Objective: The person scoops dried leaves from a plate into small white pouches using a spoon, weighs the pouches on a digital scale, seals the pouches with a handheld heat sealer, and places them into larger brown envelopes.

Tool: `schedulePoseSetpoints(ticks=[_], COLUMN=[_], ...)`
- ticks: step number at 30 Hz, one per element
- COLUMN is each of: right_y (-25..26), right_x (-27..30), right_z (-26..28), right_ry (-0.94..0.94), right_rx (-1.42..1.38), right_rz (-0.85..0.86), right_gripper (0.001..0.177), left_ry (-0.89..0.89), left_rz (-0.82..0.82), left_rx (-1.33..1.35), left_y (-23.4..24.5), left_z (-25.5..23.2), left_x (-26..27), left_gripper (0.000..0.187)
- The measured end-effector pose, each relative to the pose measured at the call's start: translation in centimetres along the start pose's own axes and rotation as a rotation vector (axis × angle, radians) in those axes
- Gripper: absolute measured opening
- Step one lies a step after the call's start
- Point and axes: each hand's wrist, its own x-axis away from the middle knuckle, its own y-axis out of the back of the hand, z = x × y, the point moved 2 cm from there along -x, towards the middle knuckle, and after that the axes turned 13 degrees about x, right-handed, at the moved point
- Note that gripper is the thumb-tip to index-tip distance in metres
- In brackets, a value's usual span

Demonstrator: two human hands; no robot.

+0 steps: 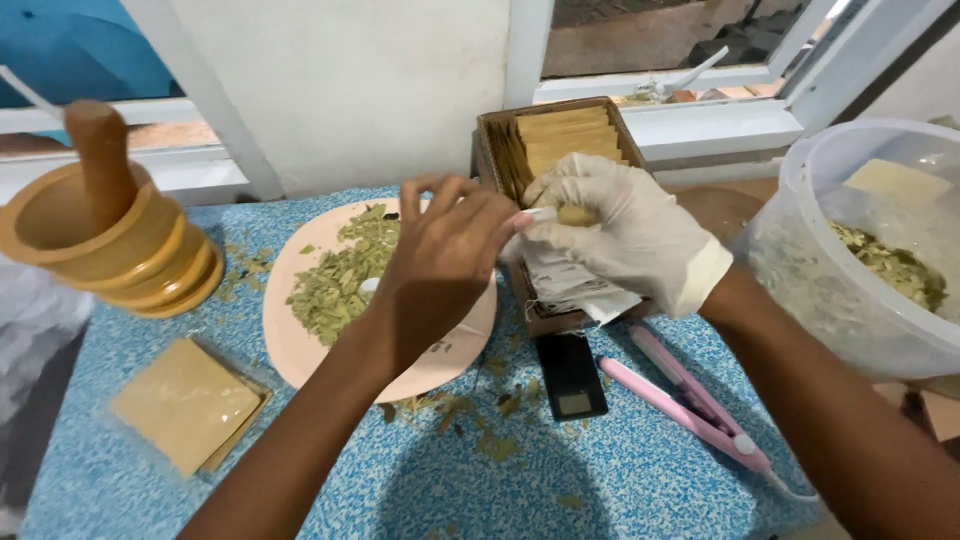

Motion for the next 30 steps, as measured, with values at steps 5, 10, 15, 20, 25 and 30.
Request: schedulePoseSetpoints(ticks=[5,10,15,20,25,30], right_y=[-4.6,-11.3,-14.5,-16.4,-15.1,-14.7], right_x=[0.2,1.5,2.5,3.6,4.7,5.0], right_z=[2.8,5.2,5.7,4.7,6.3,6.8], right_ry=[0.342,0.254,0.178,0.139,0.220,0.278], right_rx=[-0.334,-0.432,-0.457,-0.451,-0.338,-0.325], right_rz=[-0.195,-0.157,-0.064,-0.040,-0.217,-0.317], right_gripper=[0.018,0.011,0.013,0.017,0.018,0.008], left_ry=[0.150,0.297,0.414,0.548,0.607,0.594], left_rz=[-0.176,-0.232,-0.336,-0.293,-0.287,-0.276], left_rx=[0.116,0.266,0.413,0.500,0.562,0.597], left_y=[2.7,3.7,3.1,2.1,3.5,3.6], left_z=[1.1,1.7,1.5,0.4,-1.1,-1.3], left_x=[5.8,12.3,14.9,16.2,15.4,15.1], left_gripper=[0.032,0.011,0.008,0.010,0.012,0.008])
